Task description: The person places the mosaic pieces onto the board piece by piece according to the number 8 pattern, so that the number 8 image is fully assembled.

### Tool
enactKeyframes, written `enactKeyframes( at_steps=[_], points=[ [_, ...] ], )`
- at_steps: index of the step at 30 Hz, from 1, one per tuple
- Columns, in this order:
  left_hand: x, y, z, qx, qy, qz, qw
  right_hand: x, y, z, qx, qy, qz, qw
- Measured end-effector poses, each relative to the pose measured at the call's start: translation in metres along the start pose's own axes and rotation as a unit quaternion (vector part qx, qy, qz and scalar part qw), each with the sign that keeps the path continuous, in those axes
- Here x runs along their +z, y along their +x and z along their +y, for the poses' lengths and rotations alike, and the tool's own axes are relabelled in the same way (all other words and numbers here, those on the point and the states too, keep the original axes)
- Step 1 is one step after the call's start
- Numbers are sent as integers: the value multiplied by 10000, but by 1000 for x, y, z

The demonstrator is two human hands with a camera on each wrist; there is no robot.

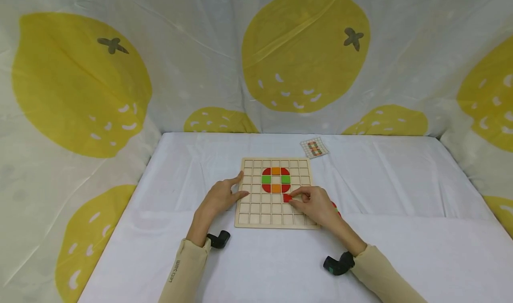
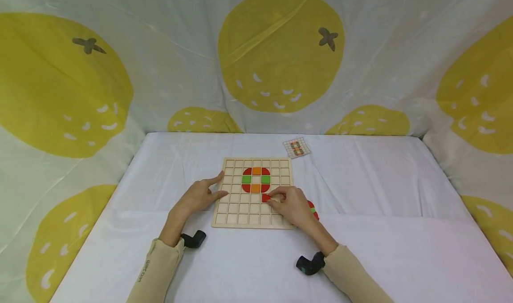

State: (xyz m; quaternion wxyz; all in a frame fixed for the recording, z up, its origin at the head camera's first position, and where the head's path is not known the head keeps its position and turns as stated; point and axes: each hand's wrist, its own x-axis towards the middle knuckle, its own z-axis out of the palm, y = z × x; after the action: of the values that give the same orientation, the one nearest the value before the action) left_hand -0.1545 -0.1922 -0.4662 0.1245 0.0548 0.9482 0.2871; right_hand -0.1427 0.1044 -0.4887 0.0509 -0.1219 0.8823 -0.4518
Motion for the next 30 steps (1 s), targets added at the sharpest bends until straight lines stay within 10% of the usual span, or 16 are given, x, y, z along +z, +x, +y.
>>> enactKeyframes(
  at_steps=[17,30],
  points=[
    [1,0,0,-6,18,3,10000,-2,-2,-3,-213,-389,66,9990],
    [0,0,-1,-3,80,26,10000,-52,-19,22,-34,-520,166,9985]
  ],
)
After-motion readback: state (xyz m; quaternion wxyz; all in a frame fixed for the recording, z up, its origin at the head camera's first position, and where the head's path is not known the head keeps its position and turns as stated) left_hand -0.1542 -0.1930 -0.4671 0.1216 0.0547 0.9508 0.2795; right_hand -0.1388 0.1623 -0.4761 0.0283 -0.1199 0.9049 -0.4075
